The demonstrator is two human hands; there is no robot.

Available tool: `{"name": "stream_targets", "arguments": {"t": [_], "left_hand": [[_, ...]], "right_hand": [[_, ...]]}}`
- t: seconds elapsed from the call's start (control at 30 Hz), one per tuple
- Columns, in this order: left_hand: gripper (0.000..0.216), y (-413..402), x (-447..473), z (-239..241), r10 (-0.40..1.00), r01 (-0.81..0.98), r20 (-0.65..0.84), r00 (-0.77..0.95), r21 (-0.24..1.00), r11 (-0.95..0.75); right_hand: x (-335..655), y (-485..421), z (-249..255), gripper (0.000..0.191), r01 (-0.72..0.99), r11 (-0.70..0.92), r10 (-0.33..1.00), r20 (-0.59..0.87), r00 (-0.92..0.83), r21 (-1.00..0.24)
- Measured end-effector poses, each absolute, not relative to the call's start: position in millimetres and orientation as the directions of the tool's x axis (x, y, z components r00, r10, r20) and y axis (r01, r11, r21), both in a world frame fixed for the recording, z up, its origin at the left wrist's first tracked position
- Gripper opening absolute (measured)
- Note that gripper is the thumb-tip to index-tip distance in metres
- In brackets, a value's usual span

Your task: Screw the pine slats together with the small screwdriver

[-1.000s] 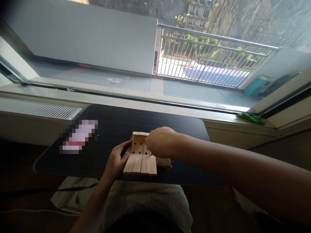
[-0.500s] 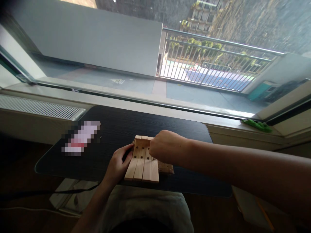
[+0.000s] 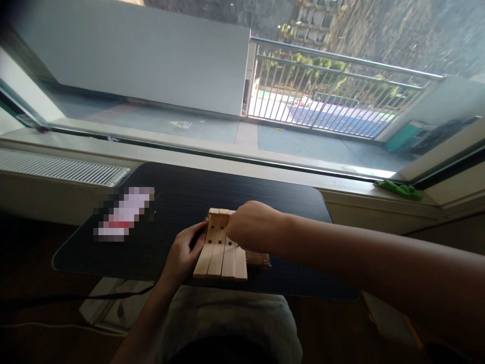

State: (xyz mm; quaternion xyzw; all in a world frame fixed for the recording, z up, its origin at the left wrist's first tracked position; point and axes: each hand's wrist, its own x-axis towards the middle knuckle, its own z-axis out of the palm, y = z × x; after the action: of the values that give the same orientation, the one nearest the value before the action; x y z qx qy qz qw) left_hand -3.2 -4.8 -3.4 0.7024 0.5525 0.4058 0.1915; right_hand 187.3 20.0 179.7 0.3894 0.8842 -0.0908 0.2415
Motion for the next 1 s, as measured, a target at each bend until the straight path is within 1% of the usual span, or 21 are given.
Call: {"name": "stream_targets", "arguments": {"t": [0.13,0.23,0.33,0.5,0.8,1.0], "left_hand": [[0.031,-4,-4,-5,0.933,0.620,0.356,0.057,0.720,-0.313],[0.032,-4,-4,-6,0.934,0.620,0.354,0.053,0.722,-0.309],[0.033,-5,-4,-5,0.936,0.620,0.349,0.054,0.723,-0.305],[0.032,-5,-3,-3,0.942,0.618,0.331,0.051,0.731,-0.290],[0.033,-5,-4,-3,0.944,0.612,0.327,0.049,0.737,-0.287],[0.034,-5,-4,-3,0.947,0.611,0.318,0.048,0.740,-0.280]], "right_hand": [[186,25,177,0.021,0.663,0.743,0.600,-0.532,-0.598,0.093],[186,27,176,0.022,0.655,0.746,0.611,-0.517,-0.600,0.121],[182,26,176,0.023,0.678,0.722,0.630,-0.534,-0.563,0.138],[171,22,179,0.025,0.749,0.637,0.685,-0.576,-0.445,0.179],[169,23,179,0.027,0.805,0.578,0.696,-0.593,-0.404,0.130],[167,24,181,0.029,0.832,0.540,0.706,-0.607,-0.364,0.130]]}}
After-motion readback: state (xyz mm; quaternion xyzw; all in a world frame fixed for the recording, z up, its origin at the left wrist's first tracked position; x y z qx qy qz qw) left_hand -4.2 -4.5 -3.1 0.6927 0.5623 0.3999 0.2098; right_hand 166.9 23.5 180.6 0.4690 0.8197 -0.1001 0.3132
